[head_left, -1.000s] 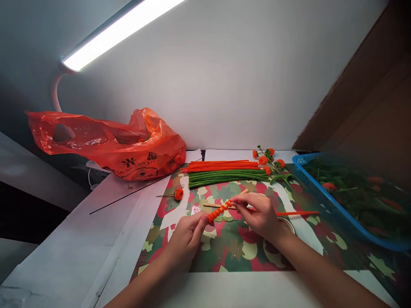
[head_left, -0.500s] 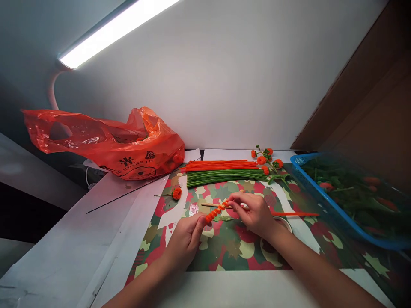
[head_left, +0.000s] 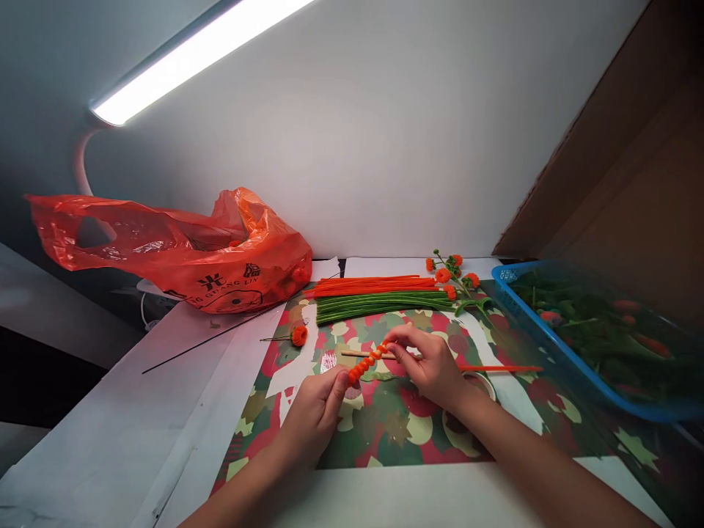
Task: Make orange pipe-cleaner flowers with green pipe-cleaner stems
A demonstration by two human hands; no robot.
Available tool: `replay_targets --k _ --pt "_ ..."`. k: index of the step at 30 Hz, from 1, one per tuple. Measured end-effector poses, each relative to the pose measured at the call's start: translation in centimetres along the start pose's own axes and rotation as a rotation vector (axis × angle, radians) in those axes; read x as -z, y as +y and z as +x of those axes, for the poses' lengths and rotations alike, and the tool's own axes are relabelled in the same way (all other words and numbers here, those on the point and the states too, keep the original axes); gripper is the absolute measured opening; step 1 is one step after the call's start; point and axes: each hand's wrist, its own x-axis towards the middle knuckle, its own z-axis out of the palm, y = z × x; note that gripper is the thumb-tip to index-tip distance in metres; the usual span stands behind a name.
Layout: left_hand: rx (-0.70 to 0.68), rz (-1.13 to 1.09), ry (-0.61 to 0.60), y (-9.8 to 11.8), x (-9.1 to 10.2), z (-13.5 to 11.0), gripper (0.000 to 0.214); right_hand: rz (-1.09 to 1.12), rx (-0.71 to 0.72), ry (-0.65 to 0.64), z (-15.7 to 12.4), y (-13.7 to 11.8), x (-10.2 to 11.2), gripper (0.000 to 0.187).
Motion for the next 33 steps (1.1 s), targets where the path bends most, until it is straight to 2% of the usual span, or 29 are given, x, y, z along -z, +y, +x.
replay_targets --k 7,15,18,21,24,27,30,33 --pt "-0.012 0.040 0.010 0.3 0.1 0.1 0.040 0.007 0.044 -0.035 0.2 0.1 0.1 0.017" --pt "-0.045 0.024 0.012 0.4 0.0 -0.1 0.041 -0.067 0.121 0.030 0.2 0.2 0.1 0.017" --pt "-0.007 -0.015 0.003 0.4 0.0 -0.1 0.041 -0.059 0.140 0.049 0.1 0.1 0.1 0.016" --pt "0.098 -0.148 -0.006 0.2 -0.2 -0.1 0.044 0.038 0.069 0.096 -0.3 -0.2 -0.2 0.013" --pt "0.239 -0.408 -0.030 0.0 -0.5 -0.1 0.047 0.198 -0.073 0.178 -0.7 -0.8 -0.7 0.003" --pt "0.296 -0.630 -0.088 -0.4 -0.6 -0.2 0.049 0.301 -0.155 0.232 -0.9 -0.9 -0.8 0.022" --pt "0.264 -0.722 -0.131 -0.6 -0.3 -0.2 0.048 0.351 -0.215 0.176 -0.4 -0.6 -0.3 0.033" --pt "0.240 -0.725 -0.184 -0.4 0.5 -0.1 0.048 0.404 -0.277 0.048 0.5 0.0 0.7 0.038"
